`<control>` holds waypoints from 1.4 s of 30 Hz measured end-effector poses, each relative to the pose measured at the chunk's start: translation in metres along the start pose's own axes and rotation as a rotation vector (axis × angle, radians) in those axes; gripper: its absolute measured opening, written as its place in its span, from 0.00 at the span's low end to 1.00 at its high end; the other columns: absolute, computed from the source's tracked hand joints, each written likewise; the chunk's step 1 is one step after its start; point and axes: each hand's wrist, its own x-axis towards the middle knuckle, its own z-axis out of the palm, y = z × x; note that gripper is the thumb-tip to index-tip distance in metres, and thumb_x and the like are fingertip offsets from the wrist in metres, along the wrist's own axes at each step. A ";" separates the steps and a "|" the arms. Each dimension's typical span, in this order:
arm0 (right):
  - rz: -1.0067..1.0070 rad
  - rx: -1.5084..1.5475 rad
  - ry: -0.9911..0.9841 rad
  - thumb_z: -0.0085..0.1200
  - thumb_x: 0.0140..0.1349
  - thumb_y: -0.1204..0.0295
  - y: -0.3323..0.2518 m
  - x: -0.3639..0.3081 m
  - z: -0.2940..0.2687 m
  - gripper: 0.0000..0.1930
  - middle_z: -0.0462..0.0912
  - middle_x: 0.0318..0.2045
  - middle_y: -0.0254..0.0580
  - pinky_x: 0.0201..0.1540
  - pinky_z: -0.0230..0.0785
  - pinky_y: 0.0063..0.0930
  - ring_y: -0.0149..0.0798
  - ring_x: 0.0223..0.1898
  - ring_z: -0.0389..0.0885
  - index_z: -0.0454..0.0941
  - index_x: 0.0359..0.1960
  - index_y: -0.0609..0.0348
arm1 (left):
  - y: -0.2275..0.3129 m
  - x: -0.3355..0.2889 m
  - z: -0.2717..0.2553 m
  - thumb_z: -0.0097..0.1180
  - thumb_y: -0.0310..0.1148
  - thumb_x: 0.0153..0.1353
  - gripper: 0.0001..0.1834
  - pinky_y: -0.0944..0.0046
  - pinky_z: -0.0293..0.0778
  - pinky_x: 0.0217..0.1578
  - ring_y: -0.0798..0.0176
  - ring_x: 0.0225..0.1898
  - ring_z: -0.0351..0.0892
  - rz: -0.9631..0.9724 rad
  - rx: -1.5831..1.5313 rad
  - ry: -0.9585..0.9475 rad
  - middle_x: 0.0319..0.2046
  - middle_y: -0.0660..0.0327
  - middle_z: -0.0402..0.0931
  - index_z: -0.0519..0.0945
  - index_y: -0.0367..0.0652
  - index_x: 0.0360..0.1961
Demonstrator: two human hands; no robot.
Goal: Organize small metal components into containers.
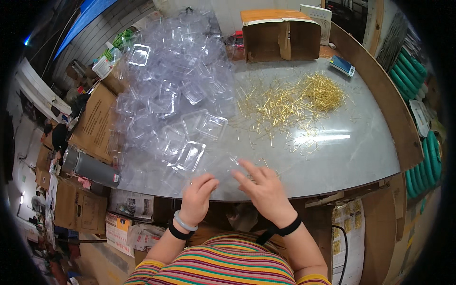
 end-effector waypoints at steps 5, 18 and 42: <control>-0.102 0.025 -0.077 0.63 0.53 0.77 -0.016 0.007 0.012 0.12 0.81 0.37 0.40 0.39 0.74 0.35 0.44 0.38 0.80 0.80 0.41 0.56 | -0.003 -0.017 -0.007 0.60 0.18 0.54 0.17 0.57 0.74 0.42 0.50 0.41 0.76 0.055 -0.052 0.088 0.46 0.54 0.75 0.80 0.40 0.47; 0.703 1.242 -0.322 0.54 0.70 0.72 -0.045 -0.024 0.035 0.08 0.76 0.31 0.29 0.27 0.64 0.15 0.21 0.26 0.72 0.79 0.46 0.61 | -0.003 -0.037 0.011 0.55 0.24 0.67 0.26 0.57 0.66 0.62 0.56 0.62 0.67 -0.257 -0.715 0.111 0.62 0.51 0.63 0.63 0.36 0.64; 0.320 0.837 -0.177 0.57 0.67 0.73 -0.036 -0.046 0.028 0.10 0.85 0.34 0.42 0.41 0.76 0.25 0.34 0.36 0.84 0.79 0.47 0.65 | 0.010 -0.022 0.023 0.46 0.27 0.72 0.15 0.45 0.63 0.63 0.37 0.65 0.65 0.100 -0.657 0.074 0.61 0.42 0.68 0.66 0.41 0.57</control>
